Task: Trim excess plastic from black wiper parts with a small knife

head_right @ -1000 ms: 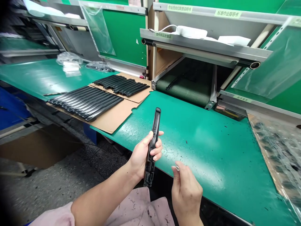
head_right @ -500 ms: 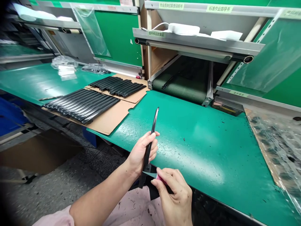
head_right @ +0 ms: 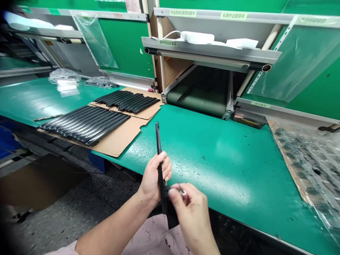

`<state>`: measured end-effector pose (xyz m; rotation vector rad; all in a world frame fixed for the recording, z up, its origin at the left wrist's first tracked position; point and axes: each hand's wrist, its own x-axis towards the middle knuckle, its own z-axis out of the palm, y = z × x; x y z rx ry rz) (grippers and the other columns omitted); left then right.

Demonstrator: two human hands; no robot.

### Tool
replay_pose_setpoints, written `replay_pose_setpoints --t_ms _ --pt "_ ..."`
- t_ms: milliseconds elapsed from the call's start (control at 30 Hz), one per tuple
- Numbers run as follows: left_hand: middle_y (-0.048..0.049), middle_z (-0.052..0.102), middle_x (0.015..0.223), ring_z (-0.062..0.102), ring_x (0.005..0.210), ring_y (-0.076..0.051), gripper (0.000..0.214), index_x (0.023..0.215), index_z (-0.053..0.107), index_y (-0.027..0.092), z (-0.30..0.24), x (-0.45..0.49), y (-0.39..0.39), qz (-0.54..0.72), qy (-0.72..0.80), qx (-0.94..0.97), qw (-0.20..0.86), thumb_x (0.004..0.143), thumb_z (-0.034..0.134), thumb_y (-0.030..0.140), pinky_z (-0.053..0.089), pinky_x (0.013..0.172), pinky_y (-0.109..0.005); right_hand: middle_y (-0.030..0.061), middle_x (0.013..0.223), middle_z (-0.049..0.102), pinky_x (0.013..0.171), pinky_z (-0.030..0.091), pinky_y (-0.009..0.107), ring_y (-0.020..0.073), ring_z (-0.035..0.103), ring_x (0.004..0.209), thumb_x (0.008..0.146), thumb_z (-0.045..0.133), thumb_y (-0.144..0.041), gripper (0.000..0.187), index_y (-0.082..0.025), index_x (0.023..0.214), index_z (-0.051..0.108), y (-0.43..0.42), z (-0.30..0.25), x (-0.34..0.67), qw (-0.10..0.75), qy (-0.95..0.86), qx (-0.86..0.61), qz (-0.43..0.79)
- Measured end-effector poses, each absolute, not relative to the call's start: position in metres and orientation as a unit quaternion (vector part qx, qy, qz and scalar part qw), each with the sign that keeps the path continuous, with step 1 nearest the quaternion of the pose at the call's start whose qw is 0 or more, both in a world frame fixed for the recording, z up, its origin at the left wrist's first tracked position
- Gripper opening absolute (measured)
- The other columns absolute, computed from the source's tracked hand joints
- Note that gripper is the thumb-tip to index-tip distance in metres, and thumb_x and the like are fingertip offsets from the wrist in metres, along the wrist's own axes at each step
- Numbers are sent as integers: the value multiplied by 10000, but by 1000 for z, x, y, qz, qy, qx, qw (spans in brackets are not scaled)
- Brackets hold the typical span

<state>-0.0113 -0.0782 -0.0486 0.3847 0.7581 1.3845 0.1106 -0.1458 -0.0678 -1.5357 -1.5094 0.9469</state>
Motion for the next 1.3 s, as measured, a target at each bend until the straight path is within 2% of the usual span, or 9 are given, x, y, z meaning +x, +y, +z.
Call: replay_pose_setpoints --t_ms 100,233,367,467,667,967,1067,1167,1300 --pt "55 304 563 331 479 -72 350 668 353 178 -49 -14 -79 647 328 191 662 884 605 289 386 486 -208 -19 603 449 518 290 246 99 386 549 852 612 -529 428 -160 640 560 -141 -59 110 320 -595 -587 446" --pt "-20 550 740 580 756 -144 198 740 521 148 -50 -24 -86 578 308 270 706 861 641 249 492 782 -280 -21 584 454 525 291 258 108 386 545 826 634 -558 430 -172 647 571 -127 -51 131 329 -571 -623 422" --pt "-36 631 938 626 1009 -206 135 836 585 170 -53 -30 -87 595 308 294 682 849 700 241 473 935 -324 15 767 588 633 401 278 157 531 684 876 539 -640 469 -208 964 699 -121 -51 147 380 -544 -694 279" --pt "-29 631 986 611 1094 -223 138 819 609 176 -52 -26 -86 662 314 313 604 862 699 272 442 1026 -372 57 1021 646 783 467 294 185 610 912 993 380 -545 481 -217 1230 639 -126 -61 135 427 -544 -689 218" --pt "0 613 949 607 1109 -222 132 829 600 213 -43 -15 -92 708 347 356 502 836 725 256 395 1093 -425 71 1026 670 704 514 228 162 653 893 990 500 -358 311 -195 1166 697 -133 -83 103 521 -554 -634 136" --pt "-6 608 925 620 1060 -223 123 812 580 213 -40 -9 -101 709 341 416 455 852 695 215 435 1059 -441 68 989 689 785 515 268 167 640 889 935 619 -251 221 -174 1124 704 -130 -84 109 548 -556 -625 -12" --pt "-2 606 887 646 925 -193 120 842 551 211 -38 -12 -103 692 343 432 466 888 658 241 487 997 -444 78 987 703 813 492 273 178 652 883 927 636 -281 214 -153 1078 719 -127 -79 129 551 -516 -649 -98" --pt "18 565 780 582 607 -122 187 884 503 211 -34 -14 -99 663 352 416 513 911 631 344 559 679 -318 59 907 713 695 471 236 156 657 778 968 566 -343 254 -150 1039 715 -129 -73 144 534 -491 -684 -79" --pt "74 341 534 305 381 -72 414 911 493 198 -35 -14 -85 608 366 315 630 886 564 605 316 351 -192 -9 683 582 534 356 230 100 511 552 1027 420 -314 296 -178 871 632 -140 -70 133 472 -650 -583 123"
